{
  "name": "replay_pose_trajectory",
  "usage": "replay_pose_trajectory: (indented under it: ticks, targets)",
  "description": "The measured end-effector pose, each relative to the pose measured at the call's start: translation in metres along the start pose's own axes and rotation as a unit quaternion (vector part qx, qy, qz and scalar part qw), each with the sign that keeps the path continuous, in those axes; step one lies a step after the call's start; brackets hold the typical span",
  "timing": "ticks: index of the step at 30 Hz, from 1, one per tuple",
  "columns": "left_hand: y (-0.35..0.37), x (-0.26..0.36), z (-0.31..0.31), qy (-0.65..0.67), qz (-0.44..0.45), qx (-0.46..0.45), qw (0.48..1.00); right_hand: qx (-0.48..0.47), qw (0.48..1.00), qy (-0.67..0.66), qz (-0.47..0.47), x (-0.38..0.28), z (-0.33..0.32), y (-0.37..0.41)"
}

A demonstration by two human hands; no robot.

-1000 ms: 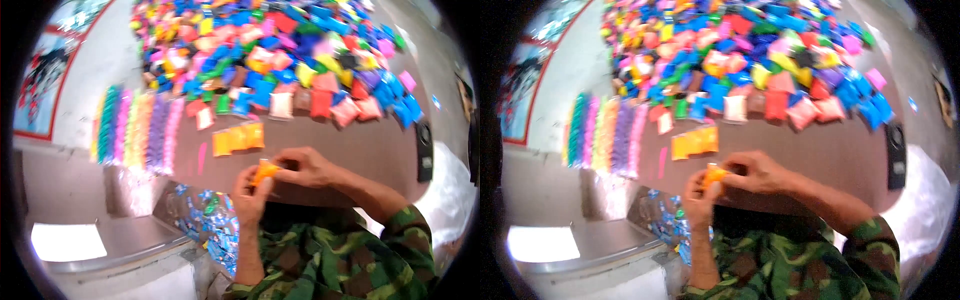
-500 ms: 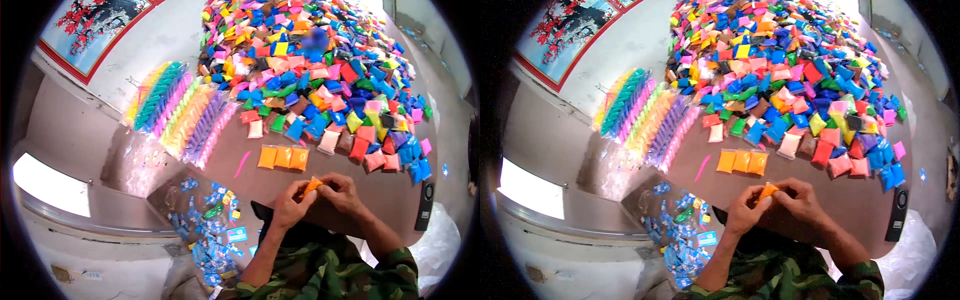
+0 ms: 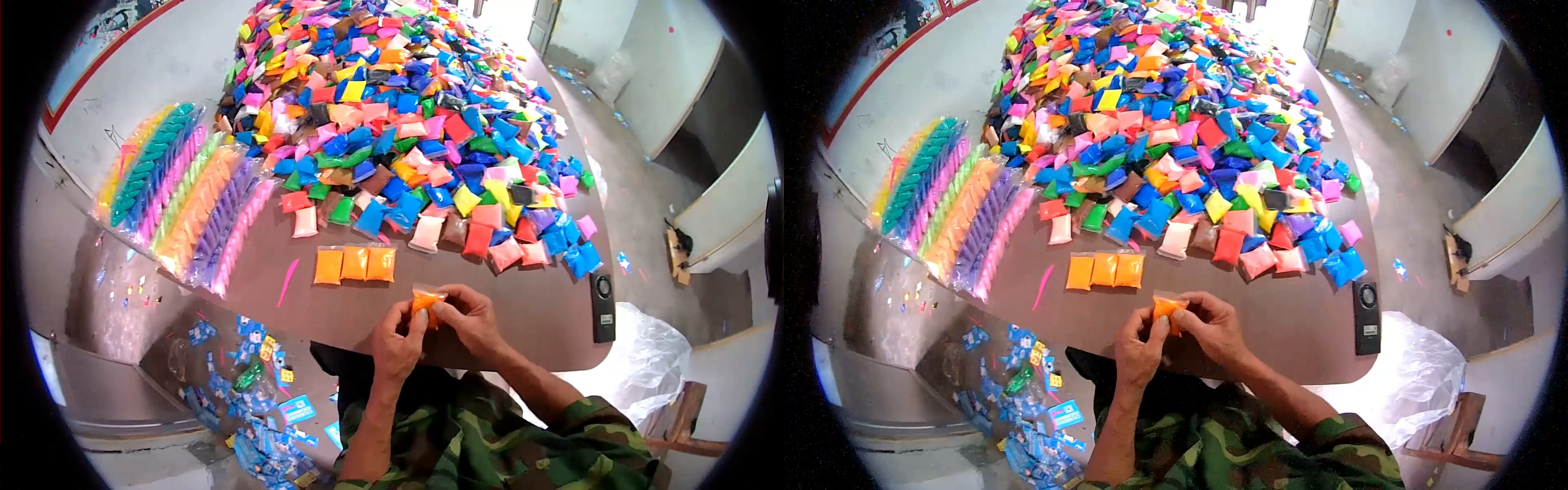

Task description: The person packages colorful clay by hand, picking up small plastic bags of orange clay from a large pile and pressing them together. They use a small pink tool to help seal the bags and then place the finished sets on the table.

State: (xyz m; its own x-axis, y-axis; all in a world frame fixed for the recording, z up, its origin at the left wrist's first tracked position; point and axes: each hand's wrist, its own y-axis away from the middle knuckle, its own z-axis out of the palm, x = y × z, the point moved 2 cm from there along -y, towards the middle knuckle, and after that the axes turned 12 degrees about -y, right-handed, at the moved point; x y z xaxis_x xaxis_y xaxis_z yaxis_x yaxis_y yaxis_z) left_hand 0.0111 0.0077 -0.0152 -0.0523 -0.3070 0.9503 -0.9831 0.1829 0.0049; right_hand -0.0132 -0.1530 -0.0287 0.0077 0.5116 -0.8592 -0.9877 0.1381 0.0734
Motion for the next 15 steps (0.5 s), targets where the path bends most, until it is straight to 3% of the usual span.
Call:
replay_pose_trajectory:
  ticks: [6,9,15]
  targets:
    - [-0.005,-0.007,-0.004,-0.044,0.096,-0.01,0.994,0.035,0.995,0.088,-0.042,0.003,-0.002,0.011]
    - [-0.002,0.0,-0.009,-0.037,0.068,-0.023,0.997,0.024,0.996,0.082,-0.037,0.0,0.003,0.014]
    - [0.002,-0.005,-0.003,-0.049,0.103,0.031,0.993,0.04,0.996,0.082,0.005,-0.006,0.012,0.01]
